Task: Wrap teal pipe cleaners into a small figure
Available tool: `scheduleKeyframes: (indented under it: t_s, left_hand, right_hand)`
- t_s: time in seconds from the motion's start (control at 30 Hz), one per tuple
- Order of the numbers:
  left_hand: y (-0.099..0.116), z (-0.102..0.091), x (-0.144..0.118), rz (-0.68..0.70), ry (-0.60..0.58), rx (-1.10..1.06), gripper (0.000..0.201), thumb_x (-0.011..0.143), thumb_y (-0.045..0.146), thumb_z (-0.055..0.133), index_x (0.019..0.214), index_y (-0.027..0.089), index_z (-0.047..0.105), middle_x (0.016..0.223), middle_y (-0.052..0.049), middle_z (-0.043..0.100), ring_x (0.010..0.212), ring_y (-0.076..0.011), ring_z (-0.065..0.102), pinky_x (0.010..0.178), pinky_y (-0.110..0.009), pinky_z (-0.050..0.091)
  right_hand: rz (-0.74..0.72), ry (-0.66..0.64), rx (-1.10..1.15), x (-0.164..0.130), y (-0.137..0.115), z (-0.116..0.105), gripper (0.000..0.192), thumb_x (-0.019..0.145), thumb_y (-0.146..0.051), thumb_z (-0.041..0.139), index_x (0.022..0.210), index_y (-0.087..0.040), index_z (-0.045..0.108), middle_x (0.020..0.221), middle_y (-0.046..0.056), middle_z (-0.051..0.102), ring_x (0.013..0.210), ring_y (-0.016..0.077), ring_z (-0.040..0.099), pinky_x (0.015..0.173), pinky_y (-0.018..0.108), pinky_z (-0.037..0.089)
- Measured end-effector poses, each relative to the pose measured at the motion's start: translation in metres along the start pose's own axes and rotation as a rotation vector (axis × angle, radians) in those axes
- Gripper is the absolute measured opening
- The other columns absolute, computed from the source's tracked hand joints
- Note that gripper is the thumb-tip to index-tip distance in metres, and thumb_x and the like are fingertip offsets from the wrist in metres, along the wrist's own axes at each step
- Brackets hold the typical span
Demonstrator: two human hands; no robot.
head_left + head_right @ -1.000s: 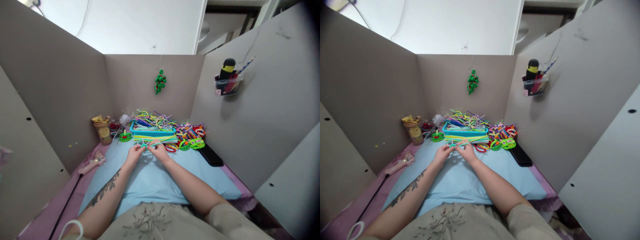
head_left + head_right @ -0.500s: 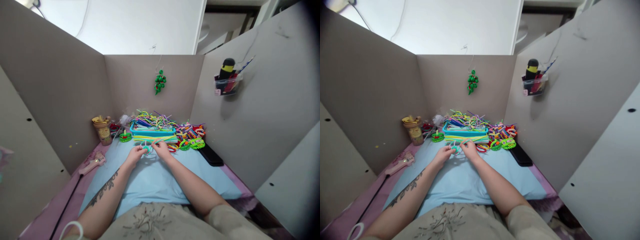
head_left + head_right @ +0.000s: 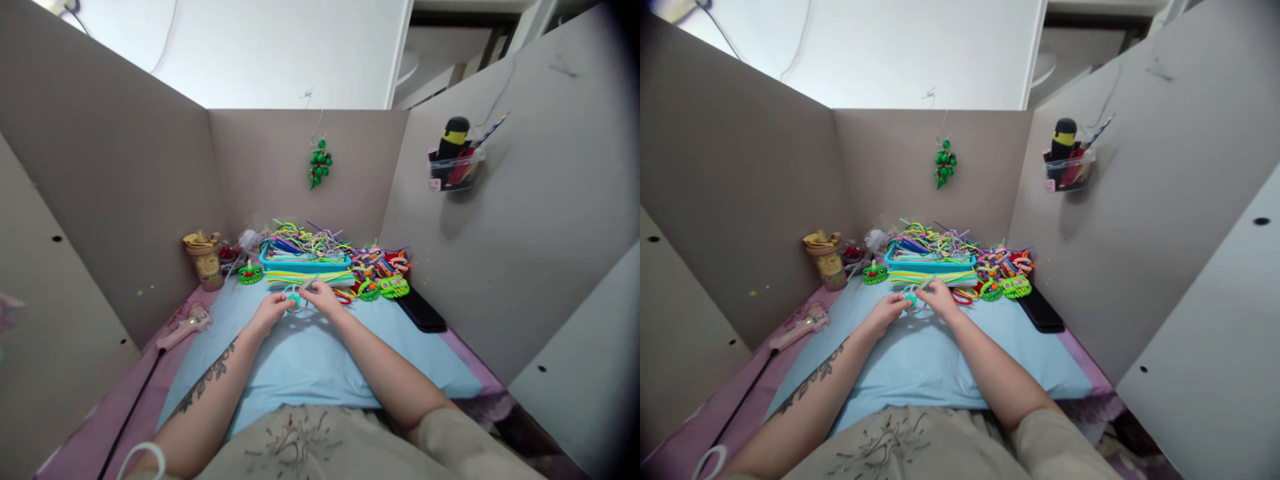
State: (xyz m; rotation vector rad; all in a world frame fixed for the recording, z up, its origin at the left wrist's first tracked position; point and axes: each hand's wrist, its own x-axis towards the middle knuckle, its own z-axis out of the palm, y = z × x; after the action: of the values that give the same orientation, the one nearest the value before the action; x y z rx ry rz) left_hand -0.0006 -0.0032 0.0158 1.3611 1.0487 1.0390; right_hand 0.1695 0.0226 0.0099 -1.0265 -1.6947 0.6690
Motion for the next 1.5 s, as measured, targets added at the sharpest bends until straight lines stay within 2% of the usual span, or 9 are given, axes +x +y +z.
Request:
scheduleKeyframes:
  t_s: [0.17,0.4,0.53,0.6,0.67,0.8,0.97,1.13,1.5]
  left_hand:
    - [-0.001,-0.002,0.001,-0.004,0.028,0.020,0.031,0.058,0.043,0.070,0.065,0.014,0.062,0.040,0.006,0.035,0.038,-0.0049,0.021,0.042,-0.024,0.011]
    - [0.002,0.003,-0.003,0.002,-0.024,0.027,0.033,0.057,0.043,0.071,0.067,0.013,0.061,0.046,0.005,0.047,0.040,-0.0045,0.029,0.043,-0.021,0.018]
    - [-0.003,0.004,0.002,0.124,0.166,0.012,0.037,0.055,0.041,0.073,0.075,0.014,0.058,0.065,0.001,0.057,0.048,-0.0066,0.042,0.048,-0.021,0.031]
    - [-0.005,0.003,0.004,0.215,0.310,0.041,0.038,0.055,0.040,0.074,0.079,0.015,0.058,0.077,0.000,0.059,0.053,-0.0068,0.045,0.052,-0.021,0.035]
    - [-0.007,0.001,0.005,0.251,0.378,0.087,0.036,0.057,0.042,0.072,0.077,0.015,0.058,0.076,0.000,0.059,0.053,-0.0072,0.045,0.053,-0.021,0.036]
    - [-0.009,0.003,0.004,0.173,0.301,0.150,0.037,0.059,0.047,0.070,0.072,0.013,0.064,0.060,0.000,0.056,0.051,-0.0101,0.045,0.052,-0.023,0.034]
    - [-0.010,0.009,0.003,0.121,0.306,0.060,0.042,0.052,0.044,0.075,0.077,0.011,0.067,0.057,0.000,0.057,0.052,-0.0113,0.047,0.053,-0.024,0.033]
    - [-0.009,0.009,0.002,0.173,0.230,0.022,0.038,0.054,0.045,0.073,0.070,0.011,0.068,0.057,-0.002,0.058,0.056,-0.0136,0.050,0.055,-0.025,0.036]
    - [-0.014,0.007,0.005,0.239,0.263,0.132,0.033,0.057,0.045,0.070,0.062,0.013,0.065,0.050,0.002,0.052,0.054,-0.0123,0.046,0.052,-0.024,0.033]
  right_hand:
    - [0.059,-0.056,0.072,0.000,0.003,0.002,0.019,0.065,-0.035,0.069,0.074,-0.019,0.069,0.114,0.009,0.055,0.111,0.0250,0.049,0.097,0.040,0.033]
    - [0.133,-0.079,0.186,-0.003,0.006,0.006,0.029,0.062,-0.044,0.069,0.058,-0.017,0.061,0.106,0.011,0.059,0.108,0.0261,0.051,0.092,0.039,0.035]
    - [0.146,0.008,0.204,-0.002,0.008,0.009,0.027,0.062,-0.042,0.067,0.056,-0.017,0.058,0.101,0.008,0.060,0.100,0.0234,0.053,0.089,0.036,0.036]
    - [0.152,0.079,0.206,-0.001,0.010,0.009,0.025,0.064,-0.041,0.065,0.058,-0.017,0.058,0.088,0.005,0.061,0.090,0.0212,0.054,0.084,0.034,0.038]
    - [0.172,0.149,0.210,0.000,0.011,0.008,0.026,0.066,-0.042,0.062,0.060,-0.018,0.057,0.074,0.002,0.059,0.080,0.0193,0.053,0.077,0.032,0.039]
    - [0.172,0.204,0.259,0.000,0.009,0.010,0.028,0.067,-0.044,0.061,0.062,-0.017,0.056,0.067,0.001,0.056,0.074,0.0175,0.051,0.072,0.029,0.039]
    - [0.131,0.145,0.288,-0.005,0.005,0.019,0.026,0.068,-0.042,0.062,0.069,-0.016,0.061,0.082,0.004,0.060,0.081,0.0183,0.053,0.076,0.030,0.040]
    - [0.129,0.128,0.330,-0.008,0.003,0.025,0.028,0.067,-0.044,0.063,0.072,-0.017,0.062,0.087,0.005,0.062,0.087,0.0204,0.055,0.077,0.031,0.041]
    - [0.184,0.128,0.414,-0.008,0.004,0.027,0.028,0.065,-0.043,0.066,0.070,-0.016,0.062,0.077,0.004,0.064,0.077,0.0181,0.055,0.076,0.030,0.041]
